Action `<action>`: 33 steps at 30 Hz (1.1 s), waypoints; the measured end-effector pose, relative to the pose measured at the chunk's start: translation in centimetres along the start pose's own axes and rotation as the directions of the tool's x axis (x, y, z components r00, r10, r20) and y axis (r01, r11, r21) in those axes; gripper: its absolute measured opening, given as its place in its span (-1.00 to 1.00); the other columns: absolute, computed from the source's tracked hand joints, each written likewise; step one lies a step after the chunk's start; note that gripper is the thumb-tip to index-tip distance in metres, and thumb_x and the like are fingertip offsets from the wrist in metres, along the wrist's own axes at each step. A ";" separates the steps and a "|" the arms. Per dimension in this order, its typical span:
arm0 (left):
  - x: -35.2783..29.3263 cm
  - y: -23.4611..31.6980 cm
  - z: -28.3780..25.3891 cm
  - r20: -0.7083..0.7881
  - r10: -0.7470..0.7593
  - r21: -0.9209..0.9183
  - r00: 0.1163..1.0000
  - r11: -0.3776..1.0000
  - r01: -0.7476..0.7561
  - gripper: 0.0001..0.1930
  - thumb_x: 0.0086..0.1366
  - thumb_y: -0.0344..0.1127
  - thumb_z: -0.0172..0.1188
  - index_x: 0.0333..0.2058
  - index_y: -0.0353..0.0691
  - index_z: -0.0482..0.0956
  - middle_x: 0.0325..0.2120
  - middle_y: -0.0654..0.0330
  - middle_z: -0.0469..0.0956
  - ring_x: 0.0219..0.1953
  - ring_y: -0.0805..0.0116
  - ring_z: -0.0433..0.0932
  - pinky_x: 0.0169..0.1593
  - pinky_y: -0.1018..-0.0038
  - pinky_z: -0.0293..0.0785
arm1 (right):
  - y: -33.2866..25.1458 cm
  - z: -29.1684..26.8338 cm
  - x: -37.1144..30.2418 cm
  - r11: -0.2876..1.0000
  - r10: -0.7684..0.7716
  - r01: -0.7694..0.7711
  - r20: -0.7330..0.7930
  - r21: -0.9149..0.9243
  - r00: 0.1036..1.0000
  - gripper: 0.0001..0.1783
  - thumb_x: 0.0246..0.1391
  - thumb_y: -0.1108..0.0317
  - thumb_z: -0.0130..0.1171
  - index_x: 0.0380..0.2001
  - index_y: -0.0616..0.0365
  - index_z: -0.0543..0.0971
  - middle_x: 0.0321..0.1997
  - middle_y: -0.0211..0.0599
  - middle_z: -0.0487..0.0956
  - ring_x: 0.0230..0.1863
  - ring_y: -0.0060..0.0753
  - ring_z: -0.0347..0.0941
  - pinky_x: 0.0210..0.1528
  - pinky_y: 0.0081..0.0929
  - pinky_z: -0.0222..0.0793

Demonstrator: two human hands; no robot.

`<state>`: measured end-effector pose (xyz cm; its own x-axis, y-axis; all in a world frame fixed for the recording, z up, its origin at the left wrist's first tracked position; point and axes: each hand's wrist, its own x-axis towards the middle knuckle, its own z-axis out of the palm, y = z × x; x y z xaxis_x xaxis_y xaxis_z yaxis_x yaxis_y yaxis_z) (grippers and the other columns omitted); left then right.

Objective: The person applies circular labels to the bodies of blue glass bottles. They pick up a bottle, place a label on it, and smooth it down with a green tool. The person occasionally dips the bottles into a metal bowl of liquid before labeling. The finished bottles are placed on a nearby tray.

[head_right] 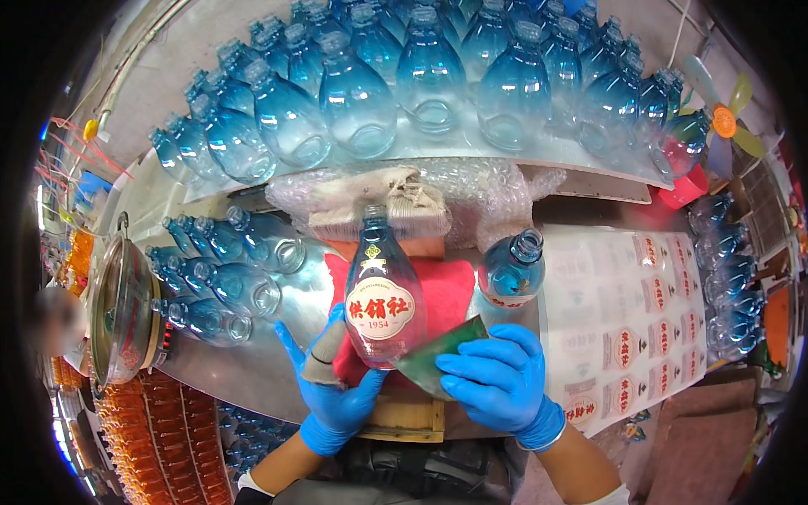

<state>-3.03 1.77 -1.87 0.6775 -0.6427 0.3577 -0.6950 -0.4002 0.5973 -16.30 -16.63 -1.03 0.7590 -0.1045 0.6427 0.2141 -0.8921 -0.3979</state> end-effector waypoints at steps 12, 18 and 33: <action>-2.2 2.0 -0.7 0.133 -0.053 0.169 0.990 0.985 0.030 -0.22 0.00 -0.12 0.28 0.14 -0.33 0.16 0.11 -0.17 0.20 0.09 0.03 0.31 0.17 -0.28 -0.49 | 1.3 -0.4 -1.5 0.985 0.109 -0.111 0.025 0.134 0.994 -0.70 -0.27 0.53 0.23 -0.35 0.00 0.58 -0.35 -0.46 0.51 -0.29 -0.42 0.42 -0.23 -0.39 0.36; 3.5 0.4 -0.8 0.204 0.131 -0.044 0.970 0.991 -0.125 -0.12 -0.09 -0.09 0.35 0.17 -0.31 0.14 0.16 -0.07 0.16 0.17 0.03 0.21 0.22 -0.16 -0.48 | -0.2 -1.1 3.2 0.328 0.863 -0.615 0.037 0.717 0.504 -0.81 0.09 0.27 0.07 -0.41 0.18 0.54 -0.42 -0.35 0.49 -0.37 -0.61 0.33 -0.25 -0.62 0.28; 5.4 -1.3 0.9 0.571 0.017 -0.727 0.821 0.474 0.497 -0.26 0.09 0.11 -0.03 0.18 -0.15 0.08 0.09 0.07 0.25 0.09 0.16 0.30 0.16 0.20 0.23 | 2.7 -0.8 19.2 0.847 0.428 -0.522 0.709 -0.099 0.560 -0.50 -0.03 0.03 0.11 -0.13 0.20 0.49 -0.21 0.02 0.53 -0.20 0.05 0.46 -0.18 -0.23 0.37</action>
<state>1.32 -1.81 -1.33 0.4065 -0.9074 -0.1065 0.1823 -0.0337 0.9827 -1.61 -21.37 10.77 0.9529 -0.1285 -0.2748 -0.2757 -0.7448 -0.6077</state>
